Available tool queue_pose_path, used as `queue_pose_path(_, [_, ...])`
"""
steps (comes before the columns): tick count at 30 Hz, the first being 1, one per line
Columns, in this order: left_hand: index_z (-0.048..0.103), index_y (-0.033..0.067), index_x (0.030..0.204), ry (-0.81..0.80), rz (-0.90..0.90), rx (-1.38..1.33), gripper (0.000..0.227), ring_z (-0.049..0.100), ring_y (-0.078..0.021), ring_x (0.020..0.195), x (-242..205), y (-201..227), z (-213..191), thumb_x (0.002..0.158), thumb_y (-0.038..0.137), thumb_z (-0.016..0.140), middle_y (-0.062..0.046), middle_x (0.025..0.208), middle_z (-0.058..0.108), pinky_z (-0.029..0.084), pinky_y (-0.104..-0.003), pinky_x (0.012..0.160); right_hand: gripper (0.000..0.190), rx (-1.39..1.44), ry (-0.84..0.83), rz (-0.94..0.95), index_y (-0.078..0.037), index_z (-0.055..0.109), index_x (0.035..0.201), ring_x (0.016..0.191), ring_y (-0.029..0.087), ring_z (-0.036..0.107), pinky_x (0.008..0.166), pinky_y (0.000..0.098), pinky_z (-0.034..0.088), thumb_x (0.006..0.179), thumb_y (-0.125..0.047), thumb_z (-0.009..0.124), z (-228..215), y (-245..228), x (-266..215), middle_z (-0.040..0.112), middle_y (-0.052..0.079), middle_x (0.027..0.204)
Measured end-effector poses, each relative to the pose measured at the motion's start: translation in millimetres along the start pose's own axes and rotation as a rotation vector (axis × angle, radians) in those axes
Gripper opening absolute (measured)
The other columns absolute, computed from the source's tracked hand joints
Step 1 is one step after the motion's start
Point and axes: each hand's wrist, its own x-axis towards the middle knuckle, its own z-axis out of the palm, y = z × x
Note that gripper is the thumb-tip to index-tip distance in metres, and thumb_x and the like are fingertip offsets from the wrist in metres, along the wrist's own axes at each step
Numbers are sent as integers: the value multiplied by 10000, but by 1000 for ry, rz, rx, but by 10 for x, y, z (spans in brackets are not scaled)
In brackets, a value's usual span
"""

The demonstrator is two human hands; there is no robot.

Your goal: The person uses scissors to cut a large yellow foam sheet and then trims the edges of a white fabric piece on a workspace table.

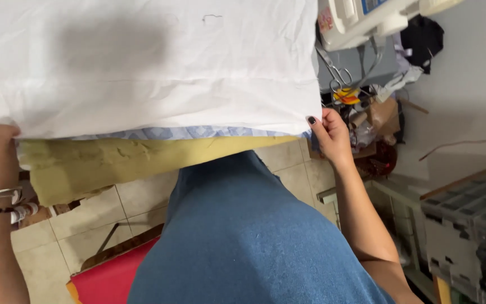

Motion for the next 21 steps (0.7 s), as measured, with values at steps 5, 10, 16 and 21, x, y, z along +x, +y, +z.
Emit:
queue_pose_path(5, [763,256,1356,236,-55,-464,686,673,-144,1143,344,78,-1097,722,41,616,70,1324,742,570,-225,870,414,165,-211,-43,-60,475,1406,690,29,480,562,192,406,1042,-220,592,-127,-272,-97,532,-52,907])
queue_pose_path(10, [739,137,1160,284,100,-1240,234,706,-294,1012,626,1501,-2326,939,127,662,-71,1155,747,554,-408,829,309,75,-132,-69,-44,591,1260,925,126,608,837,292,515,976,-88,705,-140,-178,-102,663,54,999])
queue_pose_path(16, [743,177,907,-47,115,-1807,176,737,-231,712,1162,2860,-3386,917,349,705,-24,756,747,575,-315,573,186,-27,-29,-320,5,719,952,918,225,627,866,365,502,890,-99,859,-221,-111,276,622,114,939])
queue_pose_path(21, [675,-75,1131,-846,-268,-2552,506,755,-256,635,1334,3274,-3885,912,375,746,-216,850,758,614,-283,476,111,76,-173,-200,-56,680,943,664,78,526,681,241,486,993,-132,743,-327,-444,410,598,5,652])
